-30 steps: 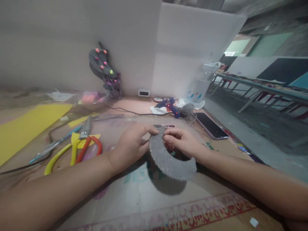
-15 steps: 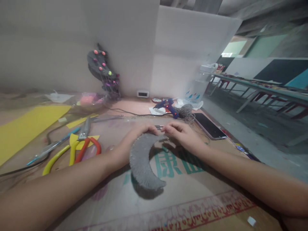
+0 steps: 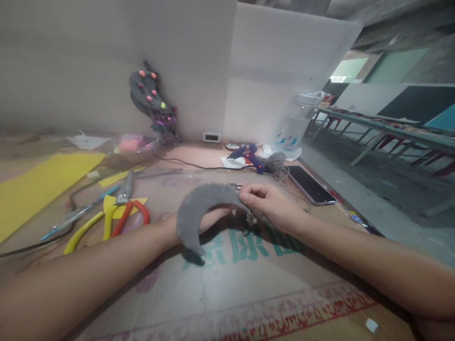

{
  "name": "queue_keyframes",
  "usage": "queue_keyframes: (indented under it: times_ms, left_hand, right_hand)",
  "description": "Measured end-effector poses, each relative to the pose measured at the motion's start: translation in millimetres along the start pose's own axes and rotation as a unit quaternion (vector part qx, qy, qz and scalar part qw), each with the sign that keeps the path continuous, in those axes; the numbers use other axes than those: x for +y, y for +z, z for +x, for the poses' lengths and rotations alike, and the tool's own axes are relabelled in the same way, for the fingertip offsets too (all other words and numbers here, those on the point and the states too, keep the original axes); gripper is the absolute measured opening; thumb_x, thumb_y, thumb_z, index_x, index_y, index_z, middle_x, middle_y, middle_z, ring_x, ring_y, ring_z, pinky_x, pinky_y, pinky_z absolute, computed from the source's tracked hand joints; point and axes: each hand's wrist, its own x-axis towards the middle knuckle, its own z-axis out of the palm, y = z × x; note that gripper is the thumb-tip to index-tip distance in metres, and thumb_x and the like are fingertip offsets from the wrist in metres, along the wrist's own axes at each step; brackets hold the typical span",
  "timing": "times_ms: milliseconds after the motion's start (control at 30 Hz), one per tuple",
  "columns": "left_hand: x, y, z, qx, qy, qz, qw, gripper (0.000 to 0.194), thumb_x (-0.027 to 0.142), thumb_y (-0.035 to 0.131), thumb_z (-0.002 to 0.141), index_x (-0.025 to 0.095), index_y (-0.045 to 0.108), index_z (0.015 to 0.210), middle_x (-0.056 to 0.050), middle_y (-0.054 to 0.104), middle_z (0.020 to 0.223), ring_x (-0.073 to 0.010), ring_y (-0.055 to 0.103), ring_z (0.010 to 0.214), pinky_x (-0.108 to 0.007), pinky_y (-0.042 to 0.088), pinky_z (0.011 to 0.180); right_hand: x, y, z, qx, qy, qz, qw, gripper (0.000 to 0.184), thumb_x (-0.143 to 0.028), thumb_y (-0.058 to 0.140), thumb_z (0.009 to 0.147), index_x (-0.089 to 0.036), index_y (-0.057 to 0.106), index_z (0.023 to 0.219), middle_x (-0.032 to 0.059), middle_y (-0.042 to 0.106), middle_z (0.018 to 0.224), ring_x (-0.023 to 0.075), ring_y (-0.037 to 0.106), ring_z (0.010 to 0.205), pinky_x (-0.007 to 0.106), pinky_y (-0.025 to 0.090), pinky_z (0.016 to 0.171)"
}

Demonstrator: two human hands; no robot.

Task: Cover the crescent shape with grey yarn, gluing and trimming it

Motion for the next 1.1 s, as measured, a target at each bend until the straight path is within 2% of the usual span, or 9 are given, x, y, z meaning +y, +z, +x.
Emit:
queue_keyframes:
  times_ms: [133,300,400,467,600,700,867,967,1100]
  left_hand:
    - [14.5,5.6,-1.5,0.003,0.038,0.077,0.996,0.03,0.044,0.056,0.087,0.016,0.065,0.093,-0.004,0.069,0.082,-0.0177,0.063,0.073,-0.026,0.05,0.067]
    - [20.1,7.6,-5.2,0.067,-0.058,0.085,0.992,0.049,0.051,0.042,0.093,0.017,0.062,0.064,-0.001,0.063,0.061,-0.0146,0.058,0.061,-0.024,0.046,0.063]
    - [18.7,6.5,-3.8,0.117,-0.102,0.071,0.985,0.052,0.056,0.044,0.09,0.017,0.062,0.061,-0.001,0.062,0.058,-0.0147,0.056,0.057,-0.024,0.043,0.059]
    - [17.7,5.1,-1.1,0.133,-0.117,0.066,0.982,0.05,0.056,0.045,0.088,0.017,0.061,0.06,-0.002,0.062,0.057,-0.0153,0.055,0.057,-0.025,0.043,0.058]
    - [16.0,2.0,4.8,0.168,-0.12,0.055,0.977,0.046,0.053,0.05,0.083,0.019,0.056,0.052,-0.002,0.057,0.052,-0.0152,0.053,0.055,-0.026,0.044,0.058]
    - [15.2,1.1,7.3,0.181,-0.124,0.046,0.974,0.044,0.054,0.052,0.08,0.02,0.056,0.051,-0.002,0.057,0.053,-0.0154,0.054,0.056,-0.026,0.045,0.06]
    - [15.7,2.9,7.6,0.181,-0.131,0.039,0.974,0.044,0.055,0.053,0.078,0.02,0.057,0.052,-0.001,0.056,0.053,-0.0145,0.053,0.054,-0.026,0.046,0.061]
    - [16.5,4.0,7.3,0.18,-0.131,0.041,0.974,0.045,0.056,0.054,0.078,0.02,0.056,0.051,-0.001,0.056,0.052,-0.0147,0.053,0.055,-0.026,0.046,0.061]
    - [16.7,3.5,8.0,0.179,-0.131,0.038,0.974,0.046,0.059,0.055,0.076,0.02,0.055,0.051,-0.002,0.057,0.052,-0.0149,0.054,0.056,-0.026,0.046,0.061]
  right_hand:
    - [9.2,6.5,1.2,0.084,0.025,0.044,0.995,0.04,-0.057,0.07,0.074,-0.02,0.058,0.072,-0.0038,0.055,0.058,0.0108,0.051,0.051,0.024,0.042,0.051]
    - [11.1,13.4,-0.4,0.056,-0.006,-0.012,0.998,0.031,-0.05,0.067,0.079,-0.02,0.058,0.072,-0.0031,0.058,0.061,0.0126,0.057,0.056,0.026,0.046,0.056]
    - [4.6,7.9,3.0,0.049,-0.053,-0.098,0.993,0.024,-0.044,0.061,0.083,-0.02,0.064,0.079,0.0004,0.066,0.072,0.0151,0.062,0.065,0.028,0.048,0.063]
    - [2.0,-6.6,10.3,0.092,-0.104,-0.198,0.97,0.02,-0.038,0.059,0.085,-0.02,0.068,0.085,0.0028,0.07,0.084,0.0175,0.064,0.077,0.03,0.049,0.072]
    - [15.2,-57.1,34.0,0.244,-0.21,-0.353,0.879,0.015,-0.032,0.058,0.087,-0.019,0.066,0.09,0.0059,0.069,0.093,0.0207,0.063,0.088,0.036,0.049,0.084]
    - [36.7,-90.8,50.5,0.28,-0.185,-0.4,0.853,0.029,-0.03,0.059,0.086,-0.018,0.063,0.112,0.0114,0.066,0.116,0.0252,0.062,0.104,0.042,0.047,0.094]
    - [58.4,-103.7,64.1,0.22,-0.099,-0.405,0.882,0.059,-0.03,0.059,0.087,-0.011,0.046,0.141,0.0168,0.053,0.142,0.0281,0.055,0.126,0.044,0.04,0.109]
    - [60.5,-99.6,66.3,0.183,-0.092,-0.432,0.879,0.061,-0.026,0.06,0.086,-0.014,0.045,0.144,0.0129,0.053,0.144,0.0284,0.051,0.131,0.046,0.037,0.112]
    - [60.6,-98.7,65.7,0.192,-0.117,-0.455,0.862,0.055,-0.022,0.057,0.085,-0.014,0.052,0.139,0.0128,0.057,0.139,0.0298,0.054,0.128,0.047,0.04,0.11]
